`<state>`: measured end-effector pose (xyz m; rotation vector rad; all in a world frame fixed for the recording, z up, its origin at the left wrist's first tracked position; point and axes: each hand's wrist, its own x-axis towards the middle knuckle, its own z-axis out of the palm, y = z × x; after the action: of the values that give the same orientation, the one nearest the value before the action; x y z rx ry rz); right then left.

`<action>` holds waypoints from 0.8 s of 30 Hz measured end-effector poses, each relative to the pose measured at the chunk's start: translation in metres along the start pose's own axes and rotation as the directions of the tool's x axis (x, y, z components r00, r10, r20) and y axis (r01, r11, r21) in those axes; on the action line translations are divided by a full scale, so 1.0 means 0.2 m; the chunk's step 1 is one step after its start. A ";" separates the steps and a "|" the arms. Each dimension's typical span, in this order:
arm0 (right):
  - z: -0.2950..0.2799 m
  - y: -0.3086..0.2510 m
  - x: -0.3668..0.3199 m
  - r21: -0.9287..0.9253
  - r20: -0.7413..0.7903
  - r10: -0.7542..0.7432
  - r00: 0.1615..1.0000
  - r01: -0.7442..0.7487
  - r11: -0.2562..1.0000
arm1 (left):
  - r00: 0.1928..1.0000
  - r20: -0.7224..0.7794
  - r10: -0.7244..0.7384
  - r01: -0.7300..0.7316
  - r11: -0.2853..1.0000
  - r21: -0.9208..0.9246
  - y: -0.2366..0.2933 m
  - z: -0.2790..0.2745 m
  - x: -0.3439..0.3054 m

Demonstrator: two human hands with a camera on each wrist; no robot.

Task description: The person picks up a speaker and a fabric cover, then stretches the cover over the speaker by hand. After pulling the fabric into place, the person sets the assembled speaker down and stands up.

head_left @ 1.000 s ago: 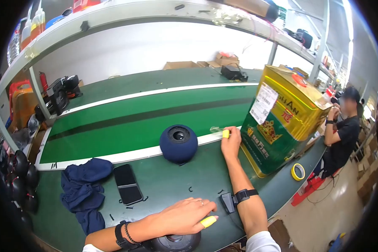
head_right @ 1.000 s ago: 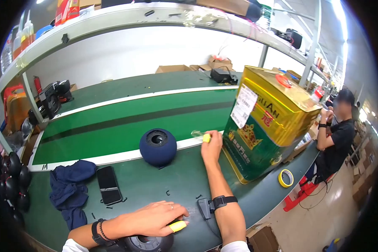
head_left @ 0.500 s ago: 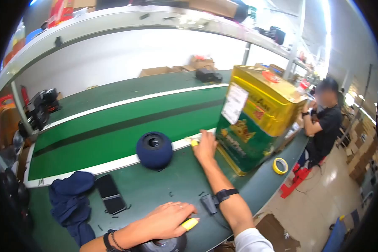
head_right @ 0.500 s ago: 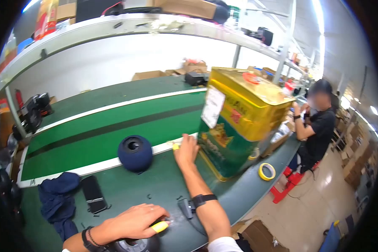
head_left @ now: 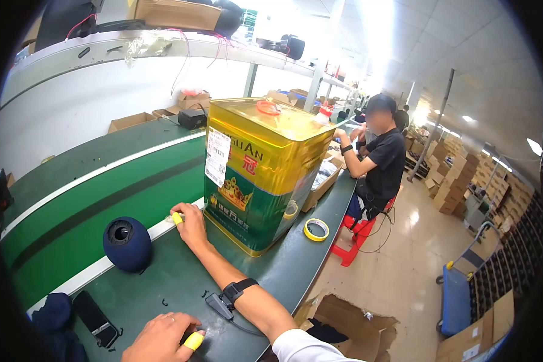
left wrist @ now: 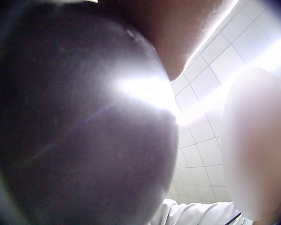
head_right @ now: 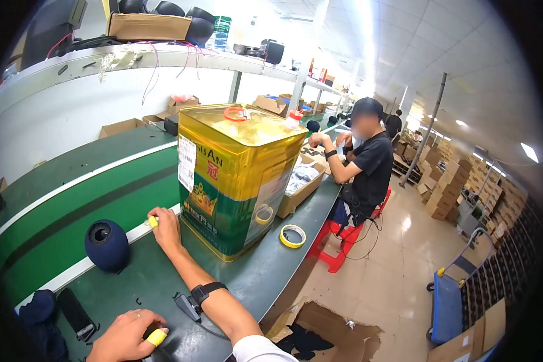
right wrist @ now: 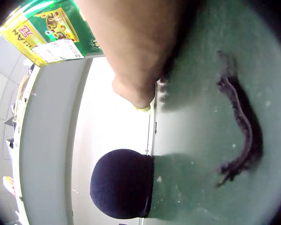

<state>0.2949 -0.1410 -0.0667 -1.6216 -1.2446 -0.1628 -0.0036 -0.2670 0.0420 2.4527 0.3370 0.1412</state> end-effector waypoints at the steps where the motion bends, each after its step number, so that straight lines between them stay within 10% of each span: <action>1: 0.04 0.01 0.00 0.083 -0.095 -0.014 0.995 0.022 0.996 | 1.000 -0.019 0.017 -0.017 1.000 0.013 0.00 0.00 0.00; 8: 0.03 -0.05 0.01 0.197 0.010 0.225 0.974 -0.223 0.955 | 0.987 -0.102 0.121 -0.127 0.990 -0.055 0.00 0.00 -0.01; 18: 0.03 -0.04 0.03 0.249 0.117 0.194 0.974 -0.218 0.944 | 0.990 -0.099 0.104 -0.111 0.992 -0.062 0.00 0.00 -0.02; 24: -0.03 -0.48 0.07 0.349 0.033 -0.408 0.912 0.372 0.860 | 0.982 -0.139 0.128 -0.139 0.988 -0.073 -0.01 0.03 -0.03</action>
<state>0.2303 -0.1444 0.0057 -1.0815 -1.5838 -0.1088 -0.0084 -0.2697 0.0364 2.3891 0.2186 0.3714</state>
